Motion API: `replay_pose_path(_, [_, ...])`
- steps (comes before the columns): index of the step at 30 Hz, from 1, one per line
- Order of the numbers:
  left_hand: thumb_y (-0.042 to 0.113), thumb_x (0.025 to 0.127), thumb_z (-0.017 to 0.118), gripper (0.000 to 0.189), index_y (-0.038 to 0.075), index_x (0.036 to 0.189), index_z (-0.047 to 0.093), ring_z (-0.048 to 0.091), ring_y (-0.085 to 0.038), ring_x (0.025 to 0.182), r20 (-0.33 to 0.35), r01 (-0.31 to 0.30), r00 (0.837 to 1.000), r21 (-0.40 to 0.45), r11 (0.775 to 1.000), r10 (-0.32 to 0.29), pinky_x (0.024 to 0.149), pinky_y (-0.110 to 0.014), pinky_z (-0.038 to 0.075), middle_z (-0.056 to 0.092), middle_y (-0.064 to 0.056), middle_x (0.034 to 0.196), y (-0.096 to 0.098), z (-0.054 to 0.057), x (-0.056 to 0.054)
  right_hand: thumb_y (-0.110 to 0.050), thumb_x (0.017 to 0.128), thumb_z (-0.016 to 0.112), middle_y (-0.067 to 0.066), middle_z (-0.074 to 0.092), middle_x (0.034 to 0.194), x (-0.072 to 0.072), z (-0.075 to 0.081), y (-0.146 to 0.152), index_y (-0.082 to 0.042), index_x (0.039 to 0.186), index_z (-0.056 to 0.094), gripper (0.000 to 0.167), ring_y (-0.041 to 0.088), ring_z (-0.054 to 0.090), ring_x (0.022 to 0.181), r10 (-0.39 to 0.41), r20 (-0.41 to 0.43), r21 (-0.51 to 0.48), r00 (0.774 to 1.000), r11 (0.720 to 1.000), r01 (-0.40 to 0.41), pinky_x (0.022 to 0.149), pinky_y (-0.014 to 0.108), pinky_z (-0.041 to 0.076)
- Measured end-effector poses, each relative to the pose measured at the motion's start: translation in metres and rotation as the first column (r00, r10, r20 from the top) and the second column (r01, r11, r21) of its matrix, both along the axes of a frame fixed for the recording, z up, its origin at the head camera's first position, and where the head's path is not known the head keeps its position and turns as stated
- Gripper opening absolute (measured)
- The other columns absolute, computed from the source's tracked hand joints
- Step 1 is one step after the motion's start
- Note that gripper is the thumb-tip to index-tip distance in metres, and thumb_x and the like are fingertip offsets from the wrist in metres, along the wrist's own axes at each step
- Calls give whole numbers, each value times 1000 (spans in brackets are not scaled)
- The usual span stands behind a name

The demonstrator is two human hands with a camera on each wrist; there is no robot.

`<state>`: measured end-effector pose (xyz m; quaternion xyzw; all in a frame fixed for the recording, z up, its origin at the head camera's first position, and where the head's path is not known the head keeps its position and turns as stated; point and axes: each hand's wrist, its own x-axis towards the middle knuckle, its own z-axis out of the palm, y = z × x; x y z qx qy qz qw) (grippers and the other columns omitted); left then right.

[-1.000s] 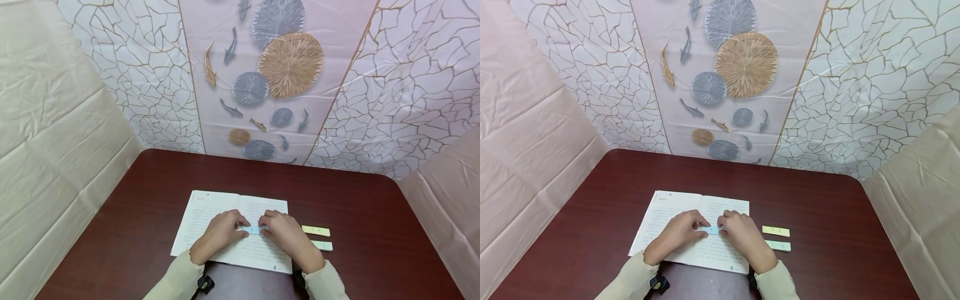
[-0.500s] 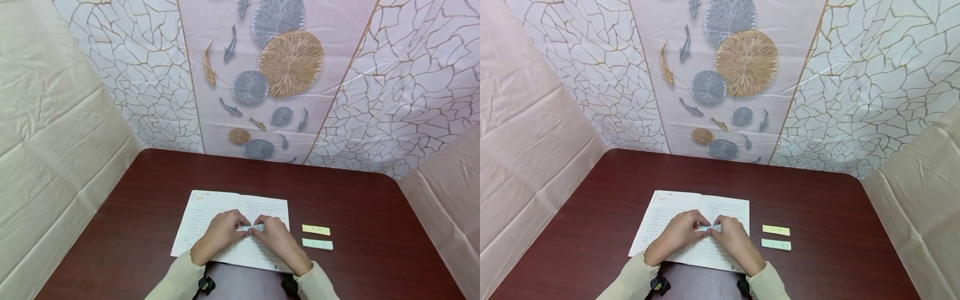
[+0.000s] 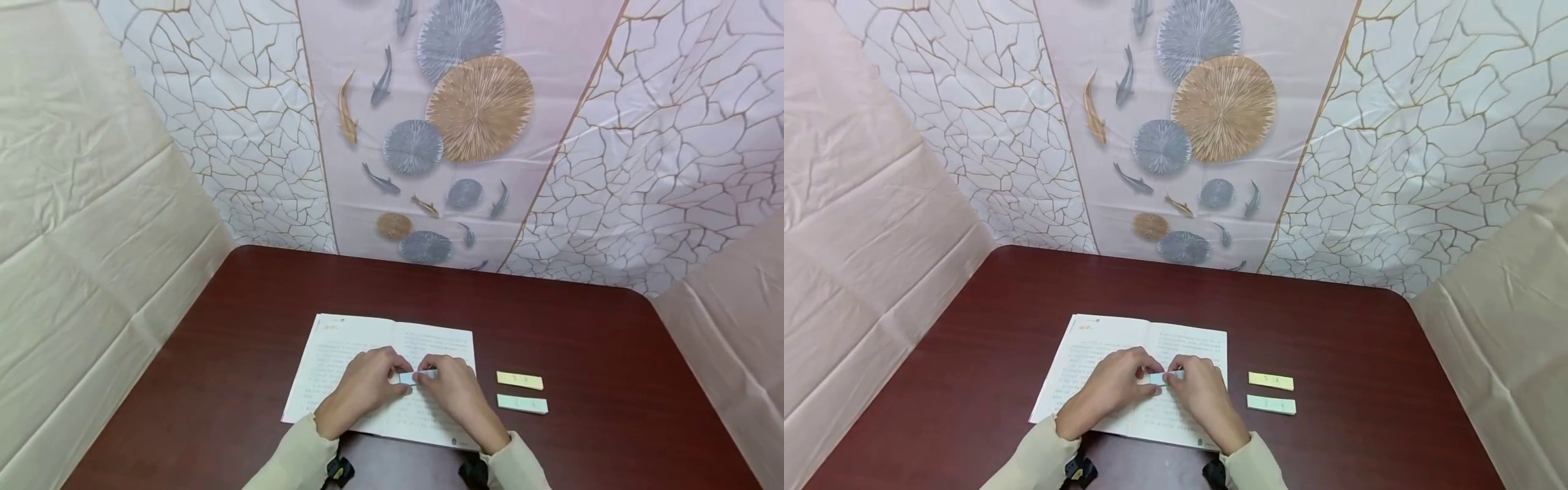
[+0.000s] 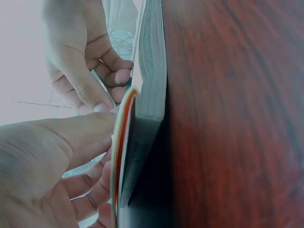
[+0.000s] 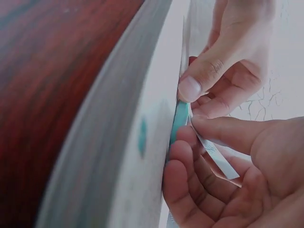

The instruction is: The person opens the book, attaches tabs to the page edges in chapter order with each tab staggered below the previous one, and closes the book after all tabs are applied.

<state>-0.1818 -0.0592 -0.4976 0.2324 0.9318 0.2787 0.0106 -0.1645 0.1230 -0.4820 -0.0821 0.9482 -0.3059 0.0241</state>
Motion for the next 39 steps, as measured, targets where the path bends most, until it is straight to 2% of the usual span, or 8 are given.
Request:
replay_pose_path(6, [21, 79, 92, 20, 21, 98, 85, 56, 1, 73, -40, 12, 999, -10, 1000, -12, 65, -21, 45, 70, 11, 86, 0, -2, 0, -15, 92, 80, -5, 73, 77, -5, -3, 5, -17, 84, 77, 9, 10, 47, 62, -2, 53, -65, 999, 998, 5, 62, 29, 40])
replay_pose_path(10, [19, 80, 91, 18, 19, 96, 85, 55, 0, 72, -36, 4, 999, -5, 1000, -4, 64, -21, 44, 70, 10, 85, -1, -3, 1, -15, 96, 77, -7, 67, 73, -10, -5, 14, -16, 84, 76, 12, 12, 52, 72, 34, 149, -142, 988, 990, -12, 69, 30, 43])
replay_pose_path(16, [19, 81, 91, 16, 18, 96, 85, 52, 1, 68, 6, -24, 1000, 36, 999, 24, 61, -20, 43, 65, 11, 81, 0, -6, 3, -9, 100, 71, 0, 62, 67, -18, 2, 43, -5, 100, 78, 8, 14, 53, 62, 154, 220, -325, 963, 943, -76, 60, 27, 45])
replay_pose_path(22, [22, 82, 91, 16, 20, 97, 85, 51, 0, 68, 46, -29, 999, 67, 997, 26, 61, -21, 42, 63, 12, 80, 0, -6, 1, -11, 102, 68, 6, 63, 77, -24, 17, 73, -4, 109, 76, 12, 19, 56, 64, -2, 215, -311, 977, 948, 71, 60, 31, 49])
replay_pose_path(27, [21, 82, 91, 16, 20, 97, 85, 50, -1, 67, 65, -38, 997, 69, 997, 33, 60, -22, 42, 61, 12, 79, 0, -5, 2, -15, 105, 66, 12, 64, 81, -28, 23, 89, -4, 109, 75, 15, 22, 56, 64, -55, 240, -311, 969, 941, 131, 56, 32, 48])
replay_pose_path(31, [21, 83, 91, 16, 20, 97, 85, 49, -3, 66, 75, -40, 997, 72, 997, 35, 60, -23, 42, 61, 11, 79, 1, -5, 2, -20, 105, 67, 12, 66, 84, -30, 21, 98, -4, 108, 75, 18, 21, 50, 61, -94, 255, -291, 962, 942, 169, 52, 32, 41])
replay_pose_path(35, [21, 83, 91, 16, 20, 98, 85, 49, -3, 66, 82, -44, 996, 75, 996, 38, 59, -24, 41, 61, 10, 79, 0, -4, 3, -24, 105, 68, 14, 72, 104, -35, 15, 102, -2, 109, 77, 24, 20, 46, 70, -130, 260, -237, 957, 952, 193, 60, 34, 40])
replay_pose_path(39, [21, 82, 91, 16, 20, 98, 85, 48, -4, 65, 81, -46, 996, 73, 996, 40, 59, -24, 40, 61, 10, 78, 1, -4, 3, -26, 105, 66, 18, 69, 118, -40, 6, 106, 1, 105, 77, 28, 17, 37, 65, -159, 292, -202, 943, 953, 224, 59, 34, 36])
